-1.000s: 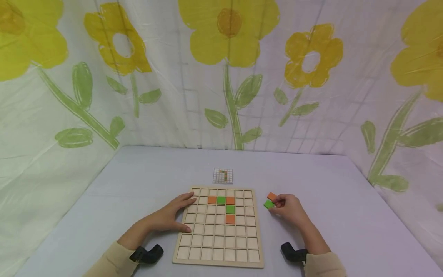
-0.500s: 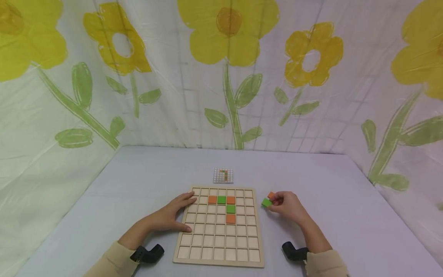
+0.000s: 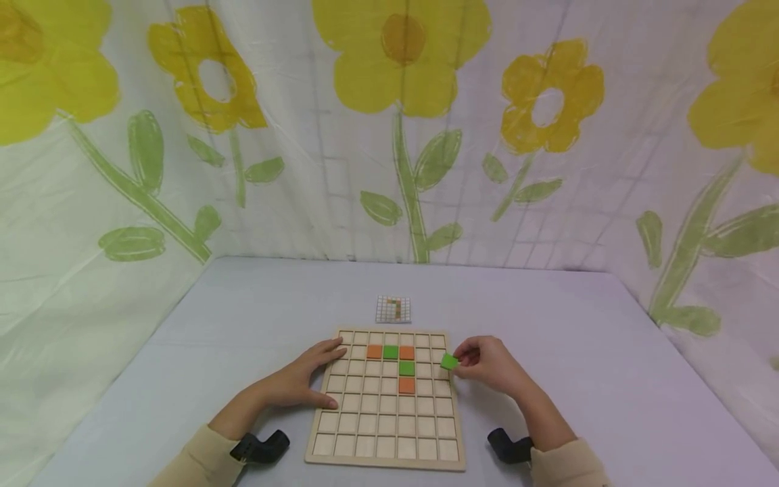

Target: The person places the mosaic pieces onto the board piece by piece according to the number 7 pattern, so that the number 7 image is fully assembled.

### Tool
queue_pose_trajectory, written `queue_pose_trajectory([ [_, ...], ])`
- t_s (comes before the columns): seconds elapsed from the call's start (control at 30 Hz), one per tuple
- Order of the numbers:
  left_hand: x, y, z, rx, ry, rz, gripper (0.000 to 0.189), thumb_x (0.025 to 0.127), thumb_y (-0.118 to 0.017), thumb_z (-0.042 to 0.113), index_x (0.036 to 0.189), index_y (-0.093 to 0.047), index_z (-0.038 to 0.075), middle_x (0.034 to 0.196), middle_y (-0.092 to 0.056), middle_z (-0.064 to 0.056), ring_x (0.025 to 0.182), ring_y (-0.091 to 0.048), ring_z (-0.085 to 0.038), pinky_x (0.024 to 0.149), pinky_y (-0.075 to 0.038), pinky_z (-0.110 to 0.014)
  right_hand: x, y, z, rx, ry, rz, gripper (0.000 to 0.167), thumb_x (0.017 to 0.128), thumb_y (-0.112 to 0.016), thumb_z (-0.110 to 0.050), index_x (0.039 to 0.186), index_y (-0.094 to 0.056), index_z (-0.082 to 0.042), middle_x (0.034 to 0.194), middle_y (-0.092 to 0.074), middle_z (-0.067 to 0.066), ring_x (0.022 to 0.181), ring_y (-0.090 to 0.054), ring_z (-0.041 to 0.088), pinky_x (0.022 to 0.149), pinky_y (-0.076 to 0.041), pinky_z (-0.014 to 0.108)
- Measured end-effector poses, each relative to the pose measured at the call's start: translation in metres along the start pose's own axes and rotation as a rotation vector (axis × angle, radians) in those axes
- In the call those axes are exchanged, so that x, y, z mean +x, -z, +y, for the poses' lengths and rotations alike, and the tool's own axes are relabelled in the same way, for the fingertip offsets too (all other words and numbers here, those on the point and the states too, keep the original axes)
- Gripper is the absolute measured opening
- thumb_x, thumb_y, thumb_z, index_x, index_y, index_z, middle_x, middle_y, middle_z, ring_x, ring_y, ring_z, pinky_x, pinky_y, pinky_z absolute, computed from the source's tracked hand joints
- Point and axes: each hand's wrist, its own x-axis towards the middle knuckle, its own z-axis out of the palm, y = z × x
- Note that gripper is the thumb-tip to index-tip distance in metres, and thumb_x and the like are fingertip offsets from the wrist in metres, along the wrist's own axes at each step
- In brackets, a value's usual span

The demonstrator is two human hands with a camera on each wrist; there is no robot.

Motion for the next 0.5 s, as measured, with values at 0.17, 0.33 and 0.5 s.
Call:
queue_pose_trajectory([
  [0.17, 0.0, 0.0, 0.0, 0.009, 0.003, -0.001, 0.095, 0.07, -0.078, 0.045, 0.145, -0.033, 0.007, 0.156, -0.018, -0.011, 0.144, -0.012, -0.036, 0.111, -0.018, -0.059, 0.0, -0.006, -0.009, 0.003, 0.05, -0.048, 0.022, 0.075, -0.073, -0.007, 0.092, -0.065, 0.004, 0.08, -0.062, 0.005, 0.069, -0.055, 0.007, 0.061, -0.05, 0.021],
  [0.33, 0.0, 0.0, 0.0, 0.004, 0.001, 0.003, 0.094, 0.07, -0.078, 0.045, 0.144, -0.034, 0.007, 0.156, -0.018, -0.011, 0.143, -0.012, -0.036, 0.111, -0.019, -0.059, 0.0, -0.012, -0.019, -0.04, 0.117, -0.094, 0.018, 0.076, -0.073, -0.009, 0.09, -0.066, 0.0, 0.08, -0.063, 0.002, 0.068, -0.056, 0.002, 0.064, -0.05, 0.02],
  [0.5, 0.0, 0.0, 0.0, 0.006, -0.001, 0.005, 0.095, 0.07, -0.078, 0.045, 0.144, -0.034, 0.007, 0.156, -0.018, -0.011, 0.143, -0.013, -0.036, 0.111, -0.019, -0.059, 0.0, -0.018, -0.028, -0.017, 0.136, -0.153, 0.019, 0.077, -0.074, -0.011, 0.091, -0.066, -0.001, 0.082, -0.063, 0.002, 0.069, -0.056, 0.002, 0.063, -0.051, 0.021],
])
